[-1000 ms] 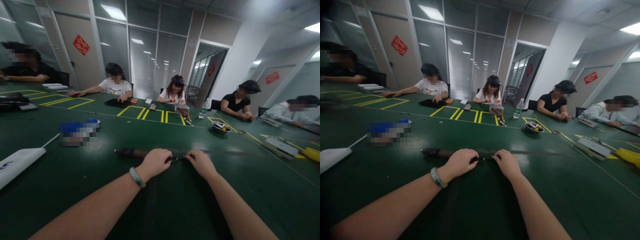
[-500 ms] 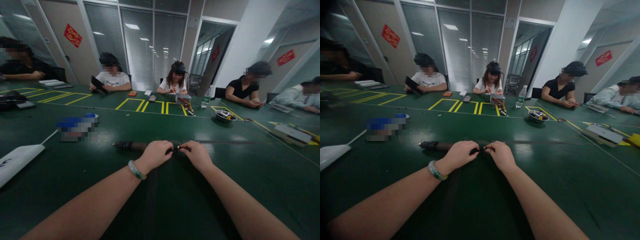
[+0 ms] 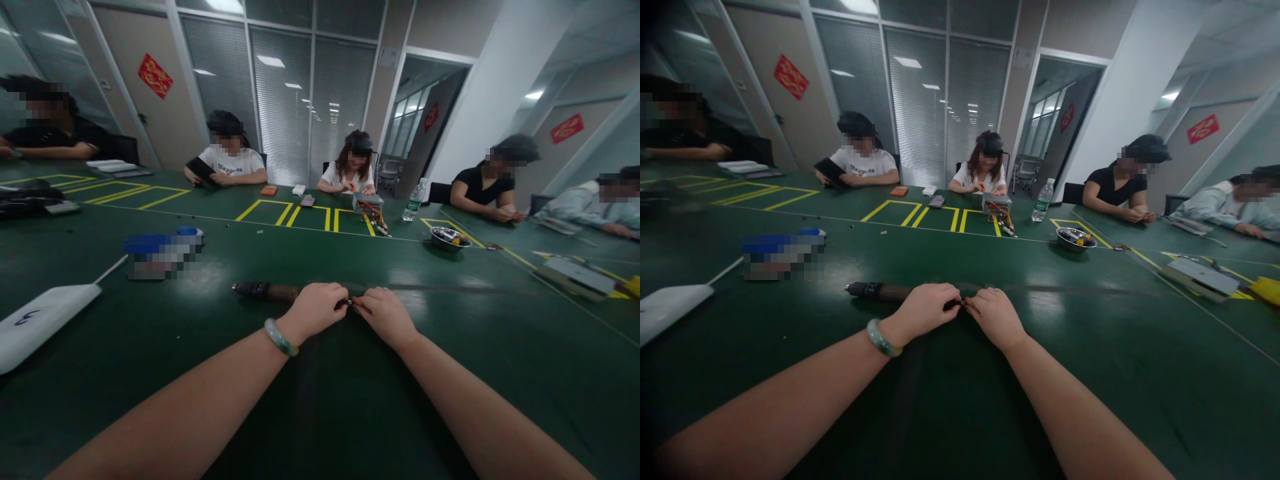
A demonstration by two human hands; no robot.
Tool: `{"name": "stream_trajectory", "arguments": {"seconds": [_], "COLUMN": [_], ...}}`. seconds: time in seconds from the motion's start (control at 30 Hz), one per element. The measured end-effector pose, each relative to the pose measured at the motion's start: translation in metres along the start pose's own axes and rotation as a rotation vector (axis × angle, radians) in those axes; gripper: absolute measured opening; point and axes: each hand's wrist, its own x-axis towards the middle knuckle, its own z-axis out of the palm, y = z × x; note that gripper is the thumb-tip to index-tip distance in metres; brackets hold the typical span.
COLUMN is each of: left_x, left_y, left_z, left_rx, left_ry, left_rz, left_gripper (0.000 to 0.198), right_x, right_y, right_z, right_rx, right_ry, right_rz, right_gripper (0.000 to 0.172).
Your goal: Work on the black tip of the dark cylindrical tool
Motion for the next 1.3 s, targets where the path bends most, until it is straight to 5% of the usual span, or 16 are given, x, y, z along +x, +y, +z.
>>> {"name": "stream_trajectory", "arguments": {"seconds": [1.3], "left_x": [0.0007], "left_y": [-0.0013], "left_z": [-0.0044], "left_rx": [-0.041], "left_ry": [-0.032], "left_rz": [-0.027], "left_gripper": [0.005], "right_x": [0.0011], "right_y": [-0.0022], "right_z": [0.0088], "right_rx": [0.048], "right_ry": [0.022], "right_rz": [0.053], "right_gripper": [0.01]}}
